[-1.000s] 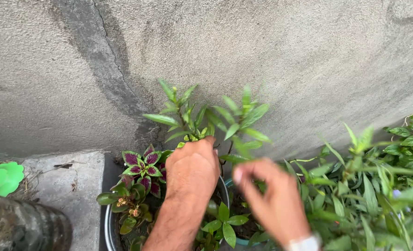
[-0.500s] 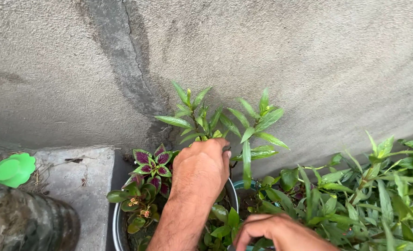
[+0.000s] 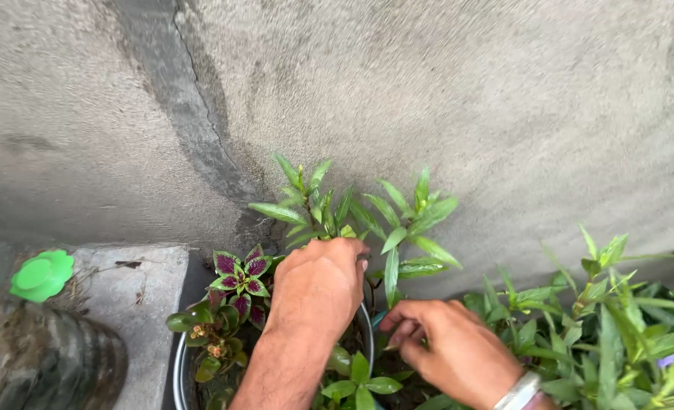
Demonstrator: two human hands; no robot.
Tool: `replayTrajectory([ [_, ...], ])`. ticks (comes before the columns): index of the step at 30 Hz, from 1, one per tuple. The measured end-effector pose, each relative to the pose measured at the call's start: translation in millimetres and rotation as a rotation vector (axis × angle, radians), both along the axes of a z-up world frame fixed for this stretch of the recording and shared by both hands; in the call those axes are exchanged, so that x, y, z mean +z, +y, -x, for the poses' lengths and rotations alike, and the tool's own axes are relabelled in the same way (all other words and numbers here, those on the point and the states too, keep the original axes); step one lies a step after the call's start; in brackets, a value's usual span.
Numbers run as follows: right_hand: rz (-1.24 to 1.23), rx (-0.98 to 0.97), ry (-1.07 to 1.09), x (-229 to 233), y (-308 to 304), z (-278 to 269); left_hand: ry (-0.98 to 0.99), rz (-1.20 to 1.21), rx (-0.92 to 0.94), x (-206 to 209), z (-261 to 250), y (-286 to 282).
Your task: The recorder is pruning and spraying several potted plants in an outdoor setting.
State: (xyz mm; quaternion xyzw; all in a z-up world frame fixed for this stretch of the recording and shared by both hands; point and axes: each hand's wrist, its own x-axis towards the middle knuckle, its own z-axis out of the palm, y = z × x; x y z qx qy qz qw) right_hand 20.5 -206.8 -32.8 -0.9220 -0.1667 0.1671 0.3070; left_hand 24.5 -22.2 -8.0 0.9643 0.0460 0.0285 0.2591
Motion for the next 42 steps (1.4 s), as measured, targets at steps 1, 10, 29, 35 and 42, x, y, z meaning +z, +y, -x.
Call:
replayTrajectory([
  [1,-0.028,0.077,0.036,-3.5,-4.2,-2.7,0.051,-0.018,0.012,2.6,1.8,-3.6],
  [10,0.365,0.155,0.785,-87.2,10.4,43.1,0.024,-0.067,0.058,26.6,38.0,-43.3],
  [29,-0.74,-0.599,0.517,-114.1,-76.1,-52.8,0.031,0.436,0.494,48.7,67.1,-115.0],
  [35,-0.848,-0.818,0.366,-87.2,-60.9,-59.8,0.038,0.446,0.321,35.7,55.4,-114.3],
  [42,-1.012,-0.631,0.476,-61.3,-47.1,-50.8,-0.054,0.586,0.33,-1.1,47.1,-135.0],
])
